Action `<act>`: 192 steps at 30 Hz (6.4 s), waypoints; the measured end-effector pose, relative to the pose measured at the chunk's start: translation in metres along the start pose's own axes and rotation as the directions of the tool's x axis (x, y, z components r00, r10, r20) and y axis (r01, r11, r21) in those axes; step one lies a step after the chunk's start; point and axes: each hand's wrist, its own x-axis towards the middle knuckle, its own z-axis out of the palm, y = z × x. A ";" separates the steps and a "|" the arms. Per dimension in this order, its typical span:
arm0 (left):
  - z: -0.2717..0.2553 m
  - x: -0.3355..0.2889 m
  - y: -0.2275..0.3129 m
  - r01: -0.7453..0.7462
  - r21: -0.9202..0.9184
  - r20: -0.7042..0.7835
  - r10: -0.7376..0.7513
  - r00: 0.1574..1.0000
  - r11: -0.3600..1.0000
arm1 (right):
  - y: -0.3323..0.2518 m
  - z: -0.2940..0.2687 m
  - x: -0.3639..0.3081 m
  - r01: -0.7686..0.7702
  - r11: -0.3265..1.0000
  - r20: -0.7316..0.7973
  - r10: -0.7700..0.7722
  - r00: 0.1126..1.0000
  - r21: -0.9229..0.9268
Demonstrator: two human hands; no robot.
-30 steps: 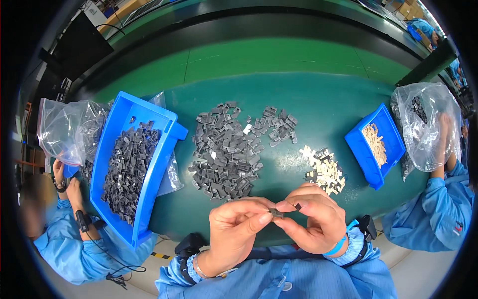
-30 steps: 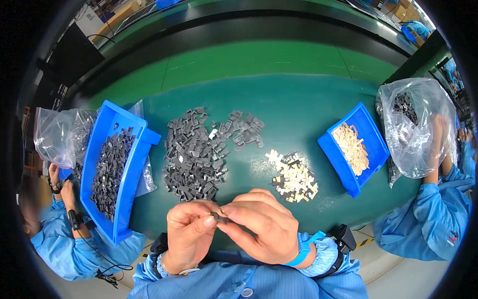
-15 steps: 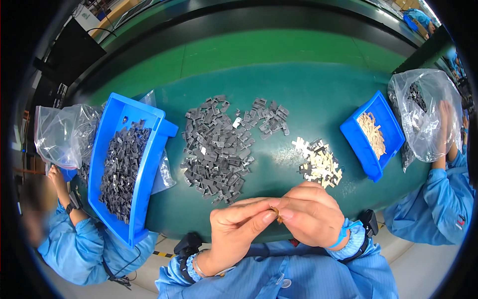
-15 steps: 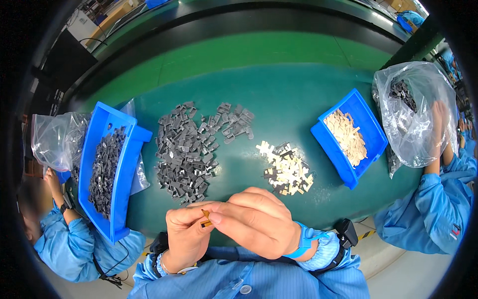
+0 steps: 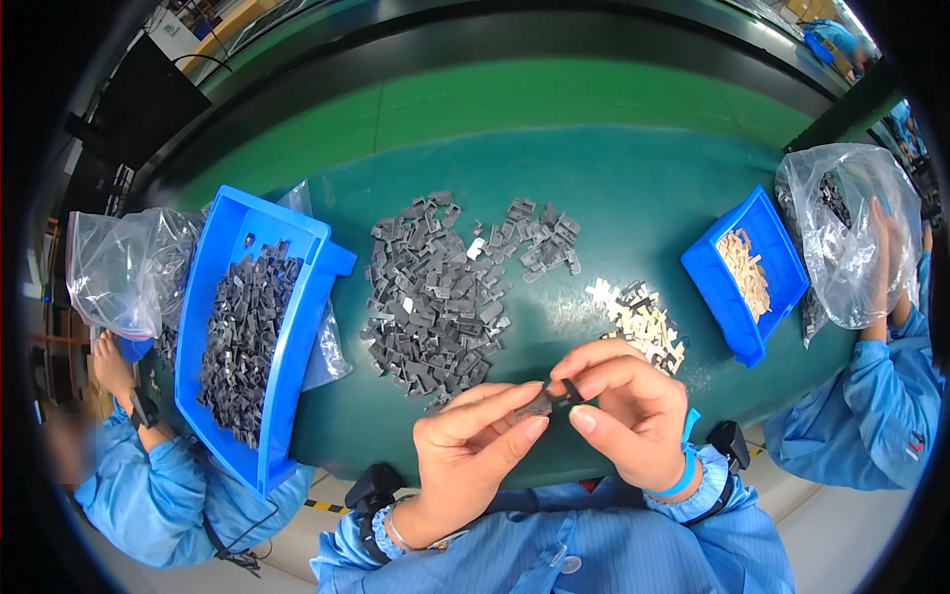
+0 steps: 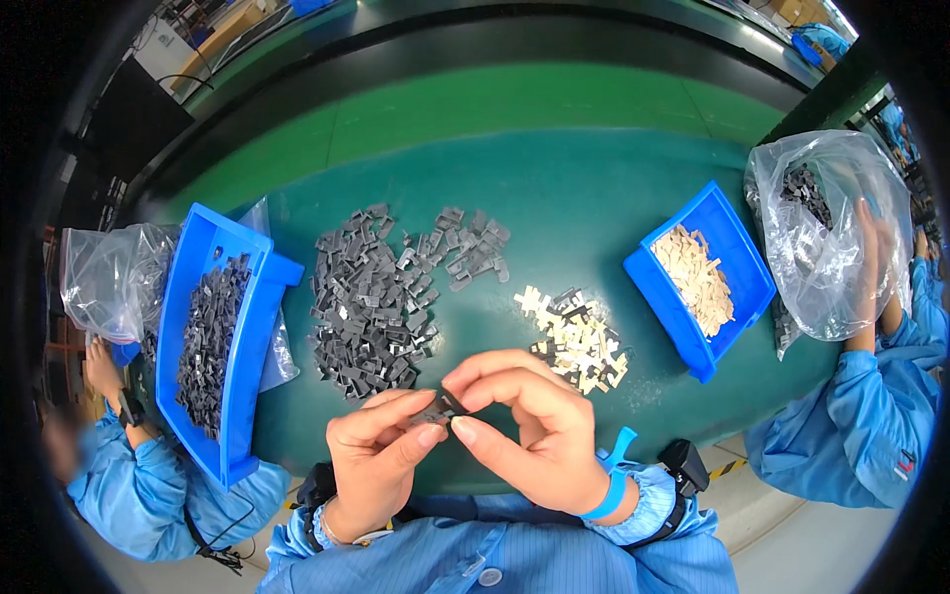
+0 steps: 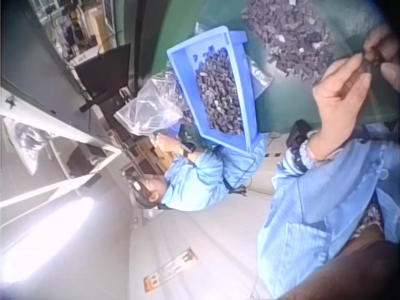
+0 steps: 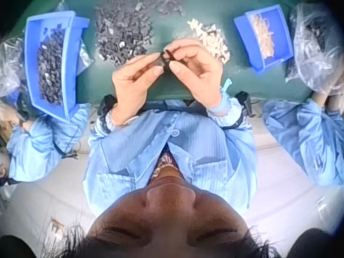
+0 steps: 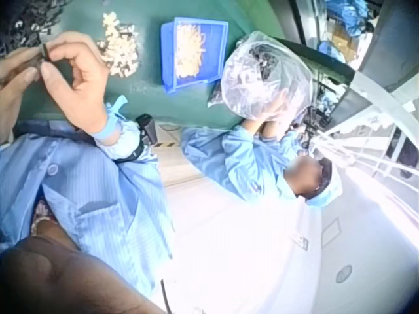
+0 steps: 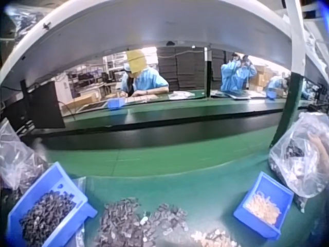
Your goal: Sorting and assembling small grey and white plastic/rubber components at a factory workbench.
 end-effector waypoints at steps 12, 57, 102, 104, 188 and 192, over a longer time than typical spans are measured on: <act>0.000 0.000 -0.002 -0.049 -0.002 0.009 0.049 0.999 0.999 | 0.005 0.009 0.000 -0.093 0.995 -0.043 0.095 0.995 0.033; -0.006 -0.001 -0.004 0.061 -0.325 0.134 -0.018 0.991 0.944 | -0.004 0.001 0.008 -0.405 0.901 0.131 0.387 0.913 0.159; -0.068 -0.007 0.050 -0.497 0.431 -0.314 0.641 0.700 0.753 | -0.024 -0.053 0.044 0.351 0.235 0.337 -0.098 0.937 -0.907; -0.090 -0.001 0.059 -0.291 0.734 -0.396 0.735 0.551 0.614 | -0.024 -0.057 0.051 0.273 0.162 0.278 0.007 0.961 -0.948; 0.002 0.006 0.018 0.111 0.064 0.026 -0.113 0.993 0.992 | -0.019 -0.025 0.022 -0.002 0.907 0.150 0.072 0.986 -0.422; 0.015 0.008 0.024 0.086 0.097 -0.042 -0.083 0.996 0.992 | -0.011 -0.018 0.014 -0.216 0.971 0.179 0.232 0.956 -0.105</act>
